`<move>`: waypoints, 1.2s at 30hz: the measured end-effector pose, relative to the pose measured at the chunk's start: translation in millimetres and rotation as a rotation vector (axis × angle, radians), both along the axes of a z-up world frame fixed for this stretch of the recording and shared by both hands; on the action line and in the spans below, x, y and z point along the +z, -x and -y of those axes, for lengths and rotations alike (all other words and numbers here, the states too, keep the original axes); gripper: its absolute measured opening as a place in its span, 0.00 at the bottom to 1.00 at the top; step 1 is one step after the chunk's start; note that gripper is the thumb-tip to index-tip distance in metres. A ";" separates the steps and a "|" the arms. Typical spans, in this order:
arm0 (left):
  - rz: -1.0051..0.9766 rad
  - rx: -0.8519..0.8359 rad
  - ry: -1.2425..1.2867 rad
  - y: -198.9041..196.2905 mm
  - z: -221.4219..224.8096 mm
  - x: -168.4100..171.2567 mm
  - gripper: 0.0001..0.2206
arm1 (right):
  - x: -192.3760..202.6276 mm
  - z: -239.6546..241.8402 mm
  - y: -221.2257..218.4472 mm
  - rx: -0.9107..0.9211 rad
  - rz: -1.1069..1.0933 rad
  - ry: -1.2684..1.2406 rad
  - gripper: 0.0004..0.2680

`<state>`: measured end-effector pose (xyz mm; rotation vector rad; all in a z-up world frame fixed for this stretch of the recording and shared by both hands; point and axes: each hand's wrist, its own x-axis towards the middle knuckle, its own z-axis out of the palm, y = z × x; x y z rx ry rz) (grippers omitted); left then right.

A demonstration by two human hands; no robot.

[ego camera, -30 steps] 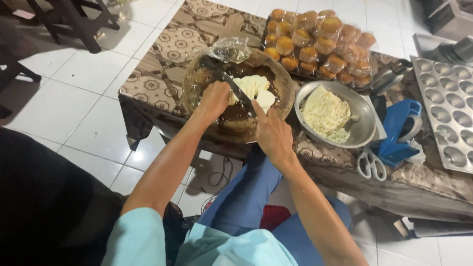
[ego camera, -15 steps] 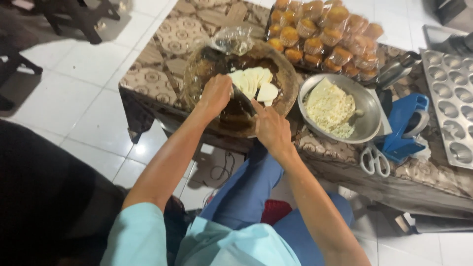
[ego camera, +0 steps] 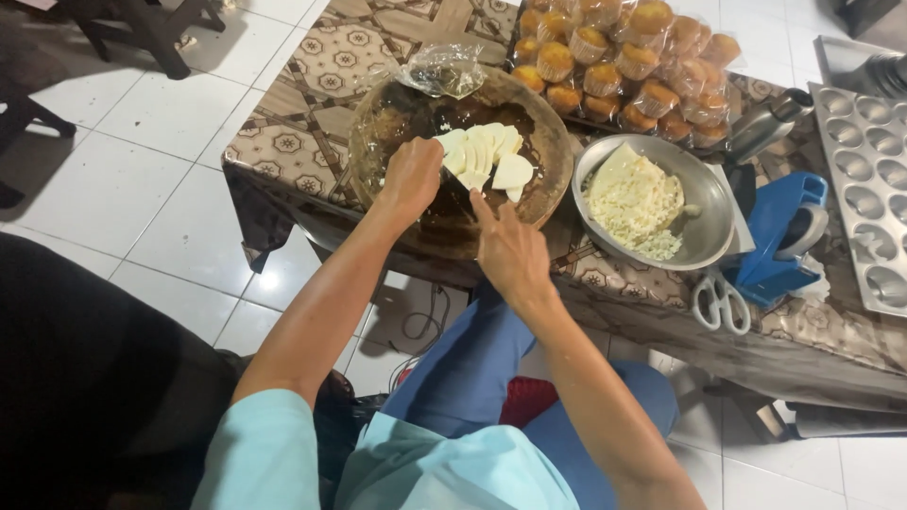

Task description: Chopping a block of ingredient into small pieces on a wooden board using a knife and briefly using a smartphone.

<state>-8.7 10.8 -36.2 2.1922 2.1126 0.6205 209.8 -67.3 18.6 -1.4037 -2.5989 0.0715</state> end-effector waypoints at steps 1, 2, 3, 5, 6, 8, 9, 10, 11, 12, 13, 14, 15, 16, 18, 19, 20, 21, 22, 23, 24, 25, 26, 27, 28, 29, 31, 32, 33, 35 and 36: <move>-0.019 -0.005 -0.015 1.4 -3.1 -6.0 0.09 | -6.3 -1.1 2.5 0.005 0.004 -0.007 0.22; -0.018 -0.005 -0.013 0.1 -3.0 -6.9 0.09 | -10.0 -6.4 0.7 0.005 0.004 -0.006 0.22; 0.007 0.009 -0.023 -1.0 -2.3 -6.9 0.09 | -12.8 -11.4 -1.1 0.002 -0.005 -0.001 0.21; 0.029 0.021 -0.046 -2.8 2.2 -0.4 0.10 | -8.9 -15.9 -4.1 -0.002 -0.019 -0.009 0.20; 0.092 0.016 -0.034 -3.2 5.4 5.7 0.09 | -2.5 -16.0 -5.2 -0.014 -0.028 0.002 0.19; 0.156 0.009 -0.016 -1.2 2.9 5.8 0.08 | 10.4 -11.9 -6.6 -0.026 -0.037 0.019 0.19; 0.106 0.011 -0.030 0.5 -1.4 -2.2 0.09 | 15.6 -7.5 -7.6 -0.037 -0.043 0.027 0.19; 0.057 0.013 -0.043 2.2 -5.8 -10.9 0.09 | 20.4 -3.3 -8.5 -0.047 -0.049 0.034 0.20; 0.058 0.013 -0.040 1.6 -4.1 -8.6 0.09 | 21.5 0.4 -7.7 -0.048 -0.048 0.037 0.20; 0.063 0.012 -0.041 0.9 -2.6 -6.2 0.08 | 22.7 3.9 -7.1 -0.054 -0.048 0.038 0.19; 0.067 0.012 -0.045 0.5 -2.4 -3.0 0.08 | 24.5 6.3 -6.3 -0.060 -0.048 0.037 0.19; 0.068 0.012 -0.044 0.2 -4.2 -5.9 0.08 | 20.0 5.3 -5.9 -0.061 -0.047 0.038 0.19; 0.067 0.014 -0.045 0.6 -4.7 -9.3 0.08 | 15.1 5.2 -5.0 -0.058 -0.044 0.042 0.19; 0.065 0.015 -0.046 0.9 -5.2 -12.7 0.08 | 10.2 5.0 -4.3 -0.055 -0.042 0.046 0.19; 0.027 0.023 -0.040 -1.1 0.7 -6.3 0.07 | 12.2 10.4 1.2 -0.044 -0.039 0.075 0.19; -0.008 0.029 -0.036 -3.8 3.6 -3.6 0.07 | 13.2 13.5 2.5 -0.035 -0.033 0.103 0.20; -0.007 0.027 -0.033 -5.2 3.2 -2.0 0.07 | 9.8 4.4 2.5 -0.037 -0.032 0.105 0.20; -0.015 0.036 -0.031 -6.5 4.7 -1.1 0.06 | 5.9 -3.3 2.3 -0.033 -0.035 0.168 0.19; -0.023 0.044 -0.030 -8.0 6.5 0.4 0.05 | 2.5 -10.6 1.9 -0.030 -0.038 0.231 0.19; -0.029 0.042 -0.037 -12.1 10.8 5.7 0.05 | -3.0 -20.4 -3.9 -0.031 -0.044 0.223 0.19; 0.004 0.044 -0.037 -16.1 15.3 11.4 0.04 | -7.9 -30.2 -9.5 -0.066 -0.094 0.265 0.18; 0.040 0.047 -0.037 -21.2 20.1 16.3 0.03 | -12.6 -39.9 -16.1 -0.100 -0.141 0.306 0.18; 0.037 0.044 -0.045 -21.7 18.0 19.5 0.03 | 7.6 -31.3 -13.7 -0.102 -0.144 0.299 0.18; 0.022 0.043 -0.040 -23.9 18.7 19.2 0.02 | 25.7 -20.5 -12.6 -0.125 -0.153 0.316 0.19; 0.006 0.041 -0.035 -25.8 19.3 18.6 0.01 | 43.4 -9.8 -11.2 -0.148 -0.163 0.332 0.20; 0.008 0.043 -0.035 -24.8 17.3 15.3 0.01 | 37.2 -9.6 -12.4 -0.147 -0.161 0.331 0.20; -0.094 -0.014 -0.022 -22.8 12.5 9.0 0.02 | 24.9 -10.1 -14.8 -0.125 -0.143 0.171 0.20; -0.093 -0.013 -0.023 -19.9 8.0 5.0 0.02 | 18.2 -10.5 -16.0 -0.124 -0.142 0.170 0.20; -0.089 -0.021 0.009 -16.1 4.3 1.5 0.03 | 11.7 -10.3 -16.4 -0.107 -0.146 0.147 0.19; -0.085 -0.029 0.042 -11.1 -1.0 -5.1 0.04 | -1.8 -10.2 -16.0 -0.089 -0.151 0.124 0.19; -0.031 -0.029 0.047 -10.1 -2.6 -8.2 0.04 | -8.8 -10.2 -15.1 -0.101 -0.136 0.120 0.19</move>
